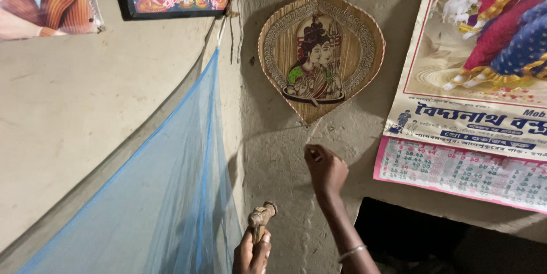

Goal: The person hammers a nail into the wall below a decorative wall hanging, ties a string to the hanging's bottom point, and pulls the string taut. They then hammer another nail beside a framed picture on the wall and adjust the frame.

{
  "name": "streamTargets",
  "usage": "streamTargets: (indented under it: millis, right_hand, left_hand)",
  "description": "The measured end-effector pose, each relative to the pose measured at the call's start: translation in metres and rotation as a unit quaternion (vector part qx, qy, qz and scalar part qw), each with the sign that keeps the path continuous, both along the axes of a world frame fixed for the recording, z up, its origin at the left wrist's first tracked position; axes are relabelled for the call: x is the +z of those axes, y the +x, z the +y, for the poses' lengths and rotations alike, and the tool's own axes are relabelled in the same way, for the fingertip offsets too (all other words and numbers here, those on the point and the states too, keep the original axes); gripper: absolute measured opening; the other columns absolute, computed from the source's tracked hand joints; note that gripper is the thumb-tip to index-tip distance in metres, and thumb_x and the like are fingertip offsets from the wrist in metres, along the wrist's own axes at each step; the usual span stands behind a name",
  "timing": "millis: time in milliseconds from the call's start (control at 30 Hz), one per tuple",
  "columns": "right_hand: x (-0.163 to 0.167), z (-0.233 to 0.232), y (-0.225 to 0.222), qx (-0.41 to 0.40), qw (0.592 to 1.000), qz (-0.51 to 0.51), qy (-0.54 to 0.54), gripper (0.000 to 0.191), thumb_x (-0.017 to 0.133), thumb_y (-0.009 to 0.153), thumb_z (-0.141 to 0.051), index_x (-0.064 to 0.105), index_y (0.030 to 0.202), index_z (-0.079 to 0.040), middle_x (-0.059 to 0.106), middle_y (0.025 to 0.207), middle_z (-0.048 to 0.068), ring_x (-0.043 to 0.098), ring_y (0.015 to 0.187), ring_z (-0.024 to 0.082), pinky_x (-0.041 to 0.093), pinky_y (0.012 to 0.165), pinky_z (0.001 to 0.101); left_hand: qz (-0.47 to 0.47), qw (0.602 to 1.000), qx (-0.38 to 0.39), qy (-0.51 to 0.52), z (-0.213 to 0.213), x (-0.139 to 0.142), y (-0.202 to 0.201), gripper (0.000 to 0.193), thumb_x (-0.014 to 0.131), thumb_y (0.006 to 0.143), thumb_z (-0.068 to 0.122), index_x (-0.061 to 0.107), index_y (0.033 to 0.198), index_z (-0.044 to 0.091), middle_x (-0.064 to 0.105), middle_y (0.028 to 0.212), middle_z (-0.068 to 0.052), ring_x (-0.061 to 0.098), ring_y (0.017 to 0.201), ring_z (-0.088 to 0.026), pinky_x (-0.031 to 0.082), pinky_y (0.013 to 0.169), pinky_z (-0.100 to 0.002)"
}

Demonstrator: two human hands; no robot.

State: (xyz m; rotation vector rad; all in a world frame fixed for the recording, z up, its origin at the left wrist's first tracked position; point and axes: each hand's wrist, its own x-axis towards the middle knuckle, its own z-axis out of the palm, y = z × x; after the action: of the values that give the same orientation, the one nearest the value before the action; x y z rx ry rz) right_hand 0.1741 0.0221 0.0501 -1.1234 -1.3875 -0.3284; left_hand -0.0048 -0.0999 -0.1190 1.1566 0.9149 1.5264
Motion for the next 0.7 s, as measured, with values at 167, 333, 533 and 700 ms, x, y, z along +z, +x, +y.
streamTargets:
  millis: [167, 333, 533, 700]
  right_hand:
    - [0.013, 0.006, -0.026, 0.009, 0.998, 0.018, -0.052, 0.013, 0.082, 0.084, -0.027, 0.083, 0.096, -0.024, 0.078, 0.079, 0.002, 0.076, 0.066, 0.016, 0.057, 0.06, 0.0304]
    - [0.004, 0.01, -0.007, 0.027, 0.997, 0.025, -0.067, 0.01, 0.077, 0.088, -0.029, 0.081, 0.097, -0.026, 0.08, 0.084, -0.003, 0.077, 0.067, 0.013, 0.059, 0.059, 0.029]
    - [-0.025, -0.005, 0.047, -0.035, 0.996, 0.07, -0.033, 0.018, 0.078, 0.089, -0.027, 0.083, 0.105, -0.023, 0.077, 0.08, 0.004, 0.076, 0.07, 0.019, 0.057, 0.063, 0.033]
    - [-0.052, -0.033, 0.07, -0.039, 0.989, 0.084, -0.118, 0.03, 0.075, 0.09, -0.025, 0.078, 0.119, -0.021, 0.079, 0.094, 0.005, 0.077, 0.081, 0.021, 0.058, 0.071, 0.0343]
  left_hand:
    - [-0.034, 0.999, 0.006, -0.03, -0.019, 0.009, 0.005, 0.017, 0.061, 0.099, 0.018, 0.063, 0.11, 0.006, 0.051, 0.064, 0.0, 0.035, 0.041, -0.006, 0.027, 0.039, -0.025]
    - [-0.004, 0.999, 0.016, -0.042, -0.028, 0.022, 0.002, 0.015, 0.06, 0.097, 0.02, 0.062, 0.108, 0.009, 0.051, 0.062, 0.0, 0.036, 0.039, -0.006, 0.029, 0.037, -0.026]
    - [0.011, 0.995, 0.025, -0.092, -0.032, 0.036, 0.001, 0.017, 0.058, 0.099, 0.023, 0.061, 0.107, 0.008, 0.048, 0.065, 0.001, 0.037, 0.043, -0.005, 0.031, 0.039, -0.025]
    - [0.009, 0.998, 0.011, -0.064, -0.032, 0.043, 0.01, 0.02, 0.057, 0.1, 0.025, 0.061, 0.105, 0.007, 0.049, 0.068, 0.003, 0.038, 0.048, -0.004, 0.032, 0.042, -0.024]
